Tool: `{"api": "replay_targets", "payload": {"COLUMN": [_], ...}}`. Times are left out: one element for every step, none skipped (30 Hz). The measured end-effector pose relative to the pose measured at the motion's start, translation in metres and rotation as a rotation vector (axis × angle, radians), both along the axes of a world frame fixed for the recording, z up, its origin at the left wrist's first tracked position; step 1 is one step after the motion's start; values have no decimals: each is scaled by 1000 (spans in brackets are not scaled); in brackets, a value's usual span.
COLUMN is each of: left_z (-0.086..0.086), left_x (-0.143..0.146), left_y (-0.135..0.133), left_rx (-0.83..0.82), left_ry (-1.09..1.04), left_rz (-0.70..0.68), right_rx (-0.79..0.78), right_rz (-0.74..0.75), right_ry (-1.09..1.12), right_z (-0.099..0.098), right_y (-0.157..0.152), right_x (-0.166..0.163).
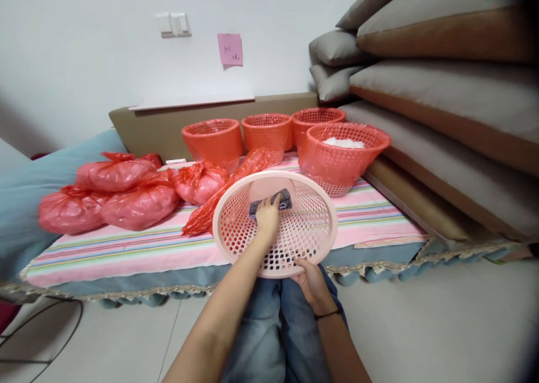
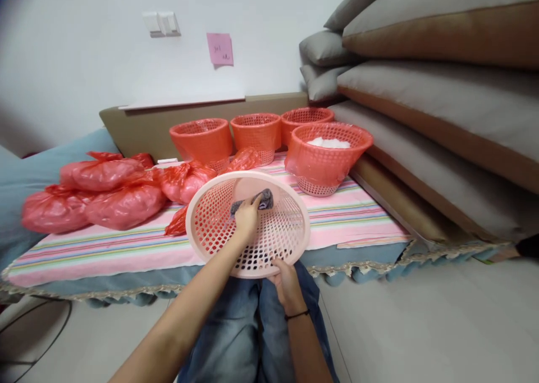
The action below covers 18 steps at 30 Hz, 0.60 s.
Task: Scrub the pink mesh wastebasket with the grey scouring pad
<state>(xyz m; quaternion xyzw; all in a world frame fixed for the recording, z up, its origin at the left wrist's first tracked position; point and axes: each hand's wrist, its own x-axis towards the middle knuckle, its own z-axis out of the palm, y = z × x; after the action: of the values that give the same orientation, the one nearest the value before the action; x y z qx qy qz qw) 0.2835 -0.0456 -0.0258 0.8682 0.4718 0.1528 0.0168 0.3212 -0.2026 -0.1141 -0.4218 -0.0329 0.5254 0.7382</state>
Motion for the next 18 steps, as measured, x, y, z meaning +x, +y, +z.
{"api": "replay_targets", "payload": {"left_z": [-4, -8, -12, -16, -21, -26, -31, -35, -40, -44, -47, -50, -51, -52, -52, -52, -50, -48], "left_x": [6, 12, 16, 20, 23, 26, 28, 29, 31, 32, 33, 34, 35, 36, 36, 37, 38, 39], "left_y": [10, 18, 25, 30, 34, 38, 40, 42, 44, 46, 48, 50, 52, 55, 57, 59, 61, 62], "left_rx": [-9, -16, -21, -27, -35, -46, -59, -75, -92, -109, -125, -142, -159, -176, -192, -209, -225, -242], "left_ry": [32, 56, 70, 79, 94, 111, 128, 145, 162, 179, 194, 210, 225, 239, 252, 264, 274, 283], "left_rz": [-5, -8, -5, -1, 3, 9, 13, 17, 17, 14, 8, -1, -11, -20, -30, -38, -45, -51], "right_rx": [4, 9, 14, 20, 25, 29, 34, 41, 48, 53, 57, 57, 52, 39, 14, -22, -65, -111], "right_rz": [-10, -20, -23, -19, -10, 0, 12, 21, 27, 31, 35, 38, 39, 43, 53, 65, 75, 74], "right_ry": [2, 7, 15, 22, 25, 25, 20, 11, 0, -8, -14, -15, -14, -15, -25, -50, -92, -152], "right_z": [-1, -2, -4, -5, -7, -9, -11, -13, -14, -16, -17, -17, -17, -17, -16, -14, -11, -7], "right_y": [1, 2, 2, 3, 4, 5, 6, 8, 9, 10, 11, 12, 13, 12, 12, 11, 10, 8], "right_x": [-1, -2, -3, -3, -4, -4, -4, -5, -5, -6, -7, -8, -9, -9, -8, -5, -1, 6]}}
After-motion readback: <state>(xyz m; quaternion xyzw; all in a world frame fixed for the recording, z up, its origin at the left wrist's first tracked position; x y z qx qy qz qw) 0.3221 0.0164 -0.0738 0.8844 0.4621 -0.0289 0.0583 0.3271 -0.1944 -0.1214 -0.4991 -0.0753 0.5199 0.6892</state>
